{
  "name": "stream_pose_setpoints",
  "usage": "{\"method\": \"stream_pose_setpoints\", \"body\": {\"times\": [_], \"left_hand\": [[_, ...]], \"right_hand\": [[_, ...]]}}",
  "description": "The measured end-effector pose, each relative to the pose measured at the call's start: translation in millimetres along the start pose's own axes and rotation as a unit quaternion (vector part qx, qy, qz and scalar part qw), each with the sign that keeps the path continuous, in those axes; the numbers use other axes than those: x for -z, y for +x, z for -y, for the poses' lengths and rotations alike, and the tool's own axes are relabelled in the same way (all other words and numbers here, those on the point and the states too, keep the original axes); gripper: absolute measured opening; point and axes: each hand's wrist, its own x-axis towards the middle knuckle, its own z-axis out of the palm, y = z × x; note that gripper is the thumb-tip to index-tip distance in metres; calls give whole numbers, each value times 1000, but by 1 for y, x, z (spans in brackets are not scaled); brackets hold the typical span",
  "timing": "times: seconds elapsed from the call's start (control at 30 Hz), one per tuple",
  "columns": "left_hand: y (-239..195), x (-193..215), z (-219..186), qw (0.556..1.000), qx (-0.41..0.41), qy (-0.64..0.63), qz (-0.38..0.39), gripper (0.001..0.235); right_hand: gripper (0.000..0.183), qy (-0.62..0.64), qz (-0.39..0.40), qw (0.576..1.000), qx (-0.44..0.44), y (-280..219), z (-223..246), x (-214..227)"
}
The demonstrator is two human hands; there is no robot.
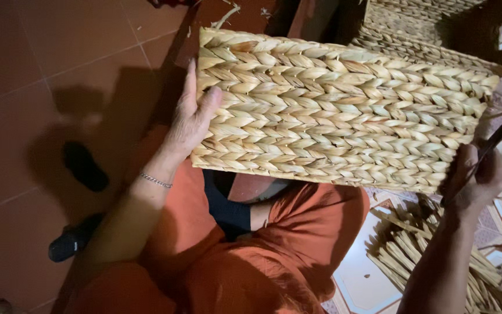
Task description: The person wipes the exterior and interior surfaces of a woven basket using a blue cloth. The person rotates the basket to access different sides and continues wiping until the basket is placed on the floor.
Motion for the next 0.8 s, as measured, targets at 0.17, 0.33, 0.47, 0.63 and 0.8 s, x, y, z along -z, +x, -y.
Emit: {"method": "stream_pose_setpoints", "body": {"times": [0.17, 0.33, 0.47, 0.63, 0.8], "left_hand": [[-4, -2, 4, 996, -82, 26, -6, 75], [-8, -8, -11, 996, -72, 36, -24, 73], [-9, -8, -41, 896, -273, 338, -88, 61], [-21, -40, -72, 839, -414, 353, -28, 16], [-38, -74, -86, 818, -449, 323, 161, 5]], "right_hand": [[37, -106, 4, 993, 59, -7, 16, -3], [45, -51, 1, 999, 7, -12, 23, -10], [43, -62, 2, 998, 31, -9, 18, -9], [40, -33, -7, 999, 10, -7, 6, -4], [39, -80, -3, 996, 25, -10, 6, -2]]}}
